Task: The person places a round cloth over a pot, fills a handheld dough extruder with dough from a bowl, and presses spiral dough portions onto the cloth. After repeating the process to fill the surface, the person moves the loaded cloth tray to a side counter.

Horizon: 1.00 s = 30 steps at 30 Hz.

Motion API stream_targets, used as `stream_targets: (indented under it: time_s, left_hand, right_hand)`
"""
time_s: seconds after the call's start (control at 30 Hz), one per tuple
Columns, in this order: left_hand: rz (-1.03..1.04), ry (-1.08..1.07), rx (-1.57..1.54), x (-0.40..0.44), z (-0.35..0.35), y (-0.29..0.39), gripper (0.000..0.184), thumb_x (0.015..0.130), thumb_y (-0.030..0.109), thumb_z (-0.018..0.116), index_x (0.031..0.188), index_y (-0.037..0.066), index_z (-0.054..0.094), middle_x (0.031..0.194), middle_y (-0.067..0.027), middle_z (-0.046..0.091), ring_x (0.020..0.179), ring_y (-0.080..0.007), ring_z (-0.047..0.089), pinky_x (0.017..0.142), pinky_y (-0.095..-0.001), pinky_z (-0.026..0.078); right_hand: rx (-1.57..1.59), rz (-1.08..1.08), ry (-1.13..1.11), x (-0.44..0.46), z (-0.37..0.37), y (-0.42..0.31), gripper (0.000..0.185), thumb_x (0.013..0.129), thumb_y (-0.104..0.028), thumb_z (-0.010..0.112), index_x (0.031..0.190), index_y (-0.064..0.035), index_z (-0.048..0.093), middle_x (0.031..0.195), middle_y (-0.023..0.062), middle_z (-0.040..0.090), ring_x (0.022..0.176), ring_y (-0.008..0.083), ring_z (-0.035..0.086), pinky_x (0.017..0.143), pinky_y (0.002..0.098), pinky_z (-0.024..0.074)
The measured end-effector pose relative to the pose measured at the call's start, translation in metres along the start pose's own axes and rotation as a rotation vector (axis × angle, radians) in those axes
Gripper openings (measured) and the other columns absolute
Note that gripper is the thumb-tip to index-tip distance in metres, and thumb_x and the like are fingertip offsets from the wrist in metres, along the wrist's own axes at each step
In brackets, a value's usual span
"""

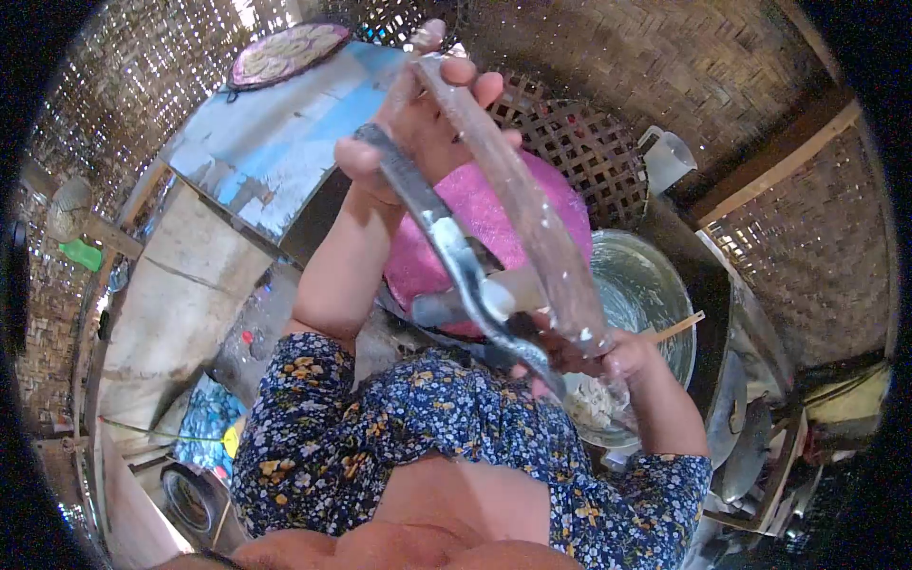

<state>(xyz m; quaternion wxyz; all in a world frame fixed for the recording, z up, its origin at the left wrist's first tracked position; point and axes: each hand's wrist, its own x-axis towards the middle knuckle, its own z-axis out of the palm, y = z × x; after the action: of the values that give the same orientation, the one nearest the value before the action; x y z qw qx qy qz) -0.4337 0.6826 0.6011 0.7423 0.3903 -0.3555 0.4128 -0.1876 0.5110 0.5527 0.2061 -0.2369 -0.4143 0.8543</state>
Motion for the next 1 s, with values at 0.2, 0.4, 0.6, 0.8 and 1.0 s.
stream_targets:
  time_s: [0.2,0.4,0.6,0.8,1.0]
  left_hand:
    - [-0.002,0.465,-0.045,-0.043,-0.056,-0.018,0.041,0.073,0.029,0.063,0.109,0.013,0.050,0.101,-0.0048,0.056,0.102,-0.0244,0.051,0.094,-0.0444,0.036]
    - [0.035,0.563,-0.260,-0.070,-0.068,-0.020,0.042,0.080,0.055,0.049,0.093,0.015,0.056,0.088,-0.0050,0.057,0.090,-0.0257,0.055,0.071,-0.0398,0.047]
    - [0.098,0.611,-0.147,-0.065,-0.037,-0.032,0.030,0.082,0.049,0.052,0.083,0.019,0.054,0.078,0.0013,0.054,0.079,-0.0177,0.055,0.077,-0.0449,0.046]
    - [0.151,0.436,-0.012,-0.035,-0.023,-0.001,0.028,0.084,0.048,0.047,0.083,0.022,0.055,0.076,0.0044,0.054,0.075,-0.0143,0.054,0.080,-0.0460,0.042]
    - [0.098,0.390,-0.051,-0.046,0.000,-0.009,0.033,0.088,0.049,0.039,0.085,0.023,0.058,0.081,0.0020,0.060,0.078,-0.0158,0.057,0.084,-0.0425,0.038]
  right_hand:
    - [-0.011,0.102,0.258,-0.005,0.004,-0.020,0.091,0.064,-0.050,0.065,0.134,-0.0094,0.025,0.113,0.0227,0.047,0.099,0.0323,0.051,0.082,0.0406,0.0402]
    - [-0.202,0.150,0.385,0.002,0.010,-0.016,0.077,0.065,-0.051,0.063,0.115,0.0046,0.046,0.099,0.0157,0.057,0.081,0.0225,0.058,0.072,0.0312,0.0446]
    - [-0.414,0.253,0.508,-0.028,0.028,-0.030,0.076,0.058,-0.047,0.067,0.110,0.0056,0.050,0.093,0.0124,0.058,0.079,0.0199,0.057,0.068,0.0299,0.0445]
    - [-0.598,0.156,0.555,-0.008,0.042,-0.043,0.074,0.057,-0.045,0.070,0.112,0.0012,0.051,0.098,0.0104,0.058,0.092,0.0195,0.052,0.081,0.0315,0.0404]
    - [-0.578,0.186,0.490,-0.026,0.045,-0.033,0.076,0.055,-0.042,0.073,0.114,0.0017,0.051,0.101,0.0101,0.058,0.094,0.0197,0.052,0.084,0.0314,0.0388]
